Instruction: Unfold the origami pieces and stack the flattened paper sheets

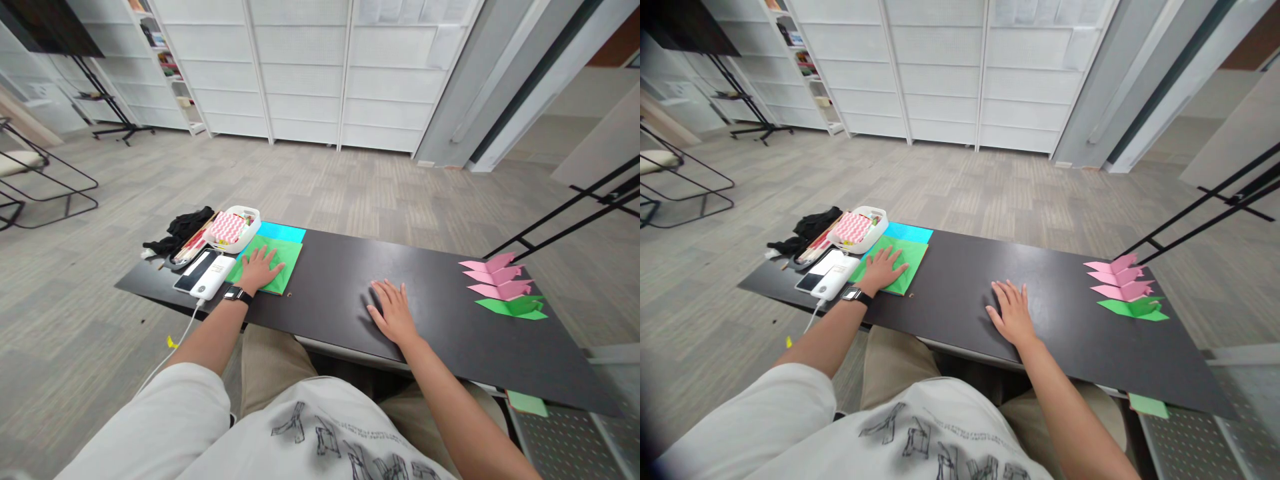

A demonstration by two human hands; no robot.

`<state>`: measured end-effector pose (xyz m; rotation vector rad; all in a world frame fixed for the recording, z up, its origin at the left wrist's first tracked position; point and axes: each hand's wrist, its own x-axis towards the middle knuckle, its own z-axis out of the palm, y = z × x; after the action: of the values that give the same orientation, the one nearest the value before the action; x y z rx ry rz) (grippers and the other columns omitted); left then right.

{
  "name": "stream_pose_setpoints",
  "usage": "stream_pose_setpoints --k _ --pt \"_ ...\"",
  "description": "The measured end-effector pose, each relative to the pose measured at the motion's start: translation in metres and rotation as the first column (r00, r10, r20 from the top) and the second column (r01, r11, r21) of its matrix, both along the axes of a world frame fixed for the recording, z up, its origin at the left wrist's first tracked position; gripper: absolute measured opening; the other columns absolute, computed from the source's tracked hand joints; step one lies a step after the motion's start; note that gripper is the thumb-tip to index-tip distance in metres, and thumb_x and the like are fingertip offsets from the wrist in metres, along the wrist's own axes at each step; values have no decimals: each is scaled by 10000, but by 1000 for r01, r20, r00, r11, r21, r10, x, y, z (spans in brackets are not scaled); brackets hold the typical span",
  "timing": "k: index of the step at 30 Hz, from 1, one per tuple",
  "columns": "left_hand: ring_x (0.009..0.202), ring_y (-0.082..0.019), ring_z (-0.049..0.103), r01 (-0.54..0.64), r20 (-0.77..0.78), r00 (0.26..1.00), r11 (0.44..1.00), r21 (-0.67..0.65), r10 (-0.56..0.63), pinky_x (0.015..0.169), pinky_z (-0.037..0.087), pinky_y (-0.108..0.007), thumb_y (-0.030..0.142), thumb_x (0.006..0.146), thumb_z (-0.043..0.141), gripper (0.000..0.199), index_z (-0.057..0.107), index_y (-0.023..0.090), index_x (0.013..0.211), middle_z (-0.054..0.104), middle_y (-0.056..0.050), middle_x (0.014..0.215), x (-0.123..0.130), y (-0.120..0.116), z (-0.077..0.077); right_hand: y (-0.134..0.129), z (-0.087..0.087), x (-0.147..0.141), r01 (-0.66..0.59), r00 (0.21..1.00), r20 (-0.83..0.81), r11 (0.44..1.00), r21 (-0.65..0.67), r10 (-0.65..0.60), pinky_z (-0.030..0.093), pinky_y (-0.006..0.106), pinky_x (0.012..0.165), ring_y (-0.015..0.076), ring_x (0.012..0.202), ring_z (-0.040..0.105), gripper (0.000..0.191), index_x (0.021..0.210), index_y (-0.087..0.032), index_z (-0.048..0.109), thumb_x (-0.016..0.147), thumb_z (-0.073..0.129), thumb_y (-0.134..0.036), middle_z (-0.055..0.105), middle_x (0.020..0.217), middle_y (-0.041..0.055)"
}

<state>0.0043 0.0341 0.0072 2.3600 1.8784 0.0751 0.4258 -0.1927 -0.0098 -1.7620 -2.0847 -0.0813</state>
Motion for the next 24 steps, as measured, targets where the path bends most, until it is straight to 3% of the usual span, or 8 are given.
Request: stream_pose_setpoints --k 8,16,21,24 --pt "1676 -420 148 1 -45 999 1000 4 -1 1292 148 -723 713 1025 347 789 346 305 1700 195 -121 1814 1 -4 -2 1 -1 0 10 1000 -12 1000 -15 -10 138 682 1332 359 1559 411 668 1691 -262 334 1073 444 -491 558 1593 132" --pt "1659 -437 204 33 -97 995 999 2 -33 1285 175 -724 732 997 405 798 412 304 1670 243 -134 1800 -2 4 6 0 0 0 27 998 -50 999 -23 -29 127 679 1333 358 1566 399 661 1688 -266 349 1073 437 -494 549 1602 132" --pt "1628 -418 286 56 -84 995 996 70 -51 1290 232 -680 674 996 465 774 456 242 1638 323 -160 1766 1 5 22 -1 4 0 49 994 -100 998 -32 -52 136 664 1338 342 1568 403 638 1672 -271 384 1072 427 -484 555 1600 120" --pt "1593 -386 357 129 -54 991 975 183 -121 1308 245 -619 586 1001 510 682 519 228 1582 398 -155 1727 19 2 37 -2 6 0 82 982 -173 997 1 -81 170 625 1346 315 1554 432 586 1631 -266 450 1075 424 -450 580 1578 108"
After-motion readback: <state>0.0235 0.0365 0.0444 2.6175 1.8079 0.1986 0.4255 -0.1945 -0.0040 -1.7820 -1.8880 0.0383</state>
